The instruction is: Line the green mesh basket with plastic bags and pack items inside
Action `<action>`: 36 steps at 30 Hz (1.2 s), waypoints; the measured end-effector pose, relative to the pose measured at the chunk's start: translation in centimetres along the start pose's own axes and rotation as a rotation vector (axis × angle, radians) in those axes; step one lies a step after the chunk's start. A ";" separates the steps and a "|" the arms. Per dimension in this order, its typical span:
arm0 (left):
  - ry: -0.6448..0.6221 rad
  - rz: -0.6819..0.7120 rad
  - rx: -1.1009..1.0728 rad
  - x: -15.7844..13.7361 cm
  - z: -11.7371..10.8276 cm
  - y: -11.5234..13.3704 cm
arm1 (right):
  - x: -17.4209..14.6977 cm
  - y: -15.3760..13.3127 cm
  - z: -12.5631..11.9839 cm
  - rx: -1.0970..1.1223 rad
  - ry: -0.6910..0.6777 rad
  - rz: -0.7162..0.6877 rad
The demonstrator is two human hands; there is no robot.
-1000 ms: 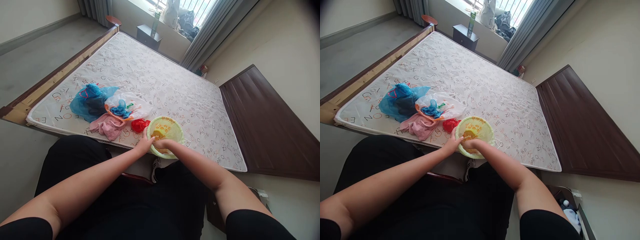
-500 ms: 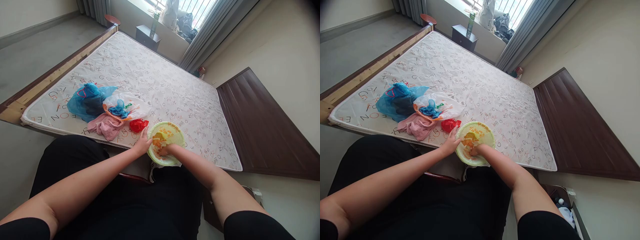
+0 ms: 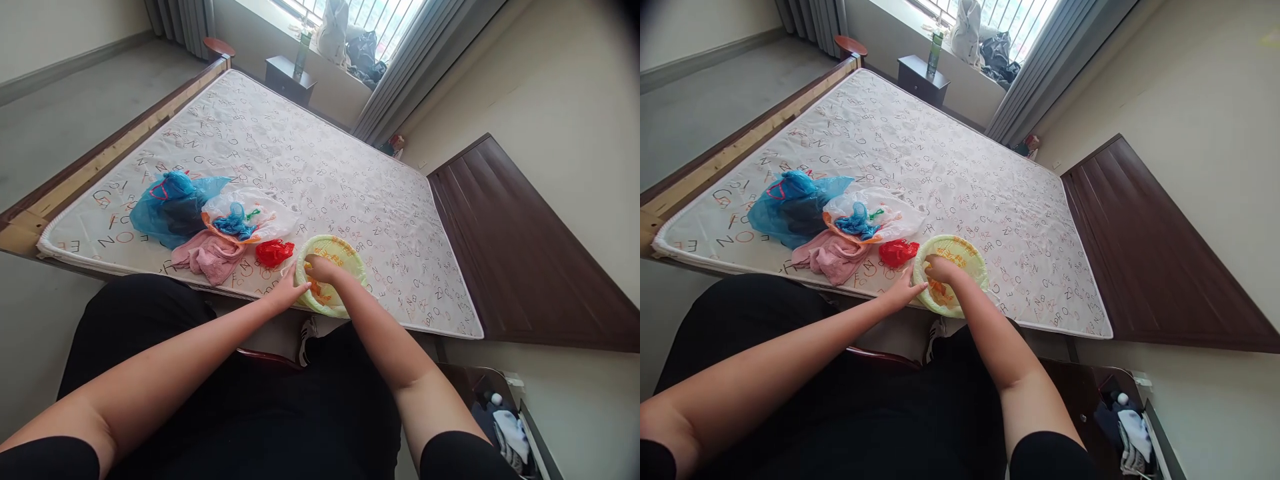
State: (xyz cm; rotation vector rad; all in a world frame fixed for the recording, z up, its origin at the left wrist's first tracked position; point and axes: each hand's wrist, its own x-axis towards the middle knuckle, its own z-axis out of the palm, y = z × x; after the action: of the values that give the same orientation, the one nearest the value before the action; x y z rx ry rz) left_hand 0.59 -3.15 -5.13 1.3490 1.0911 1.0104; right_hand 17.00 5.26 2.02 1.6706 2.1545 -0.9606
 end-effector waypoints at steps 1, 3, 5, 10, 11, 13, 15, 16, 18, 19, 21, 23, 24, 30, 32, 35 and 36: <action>-0.020 -0.013 0.004 0.0 0.0 0.1 | -0.1 -0.2 -0.3 0.003 0.050 -0.007; -0.011 -0.036 0.027 0.0 -0.3 0.8 | -1.0 0.1 -1.1 0.036 0.071 -0.006; 0.076 -0.004 0.102 -0.2 -0.8 2.0 | -2.9 1.3 -2.0 0.077 0.131 0.020; -0.074 0.375 0.384 -1.5 -1.5 5.9 | -9.1 7.0 -2.3 0.159 0.840 0.218; -0.205 0.441 0.414 -1.9 -1.3 6.4 | -9.9 8.0 -1.7 0.201 0.864 0.311; -0.410 0.517 0.455 -2.7 -0.6 6.9 | -10.8 9.5 0.0 0.350 0.761 0.467; -0.493 0.522 0.515 -3.4 -0.1 6.8 | -10.9 10.2 1.9 0.541 0.625 0.518; -0.510 0.513 0.564 -3.7 0.1 6.6 | -10.8 10.3 2.6 0.629 0.581 0.511; -0.541 0.503 0.685 -3.8 -0.2 6.2 | -10.7 10.3 3.7 0.748 0.550 0.473; -0.553 0.504 0.742 -3.6 -0.5 6.1 | -10.7 10.2 3.9 0.776 0.550 0.457; -0.553 0.506 0.802 -3.2 -1.4 6.0 | -10.7 9.9 4.1 0.787 0.563 0.444; -0.543 0.487 0.800 -2.9 -2.5 6.2 | -10.7 9.5 4.1 0.790 0.569 0.449; -0.546 0.473 0.797 -2.9 -2.9 6.4 | -10.6 9.3 4.1 0.793 0.571 0.453; -0.602 0.443 0.951 -3.5 -2.2 9.6 | -10.1 7.7 4.1 0.831 0.578 0.410; -0.641 0.394 1.016 -2.5 -0.4 10.8 | -10.1 7.1 3.9 0.843 0.578 0.375; -0.690 0.258 1.145 0.1 2.8 11.3 | -9.9 6.3 3.7 0.819 0.601 0.301; -0.700 0.245 1.168 1.1 3.8 11.1 | -9.8 6.1 3.6 0.802 0.604 0.279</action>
State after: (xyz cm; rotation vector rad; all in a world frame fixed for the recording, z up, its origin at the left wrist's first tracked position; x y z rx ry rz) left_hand 5.24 -2.95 5.71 2.5447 0.9582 -0.1172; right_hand 25.07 -3.80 2.71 2.8560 1.8348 -1.4970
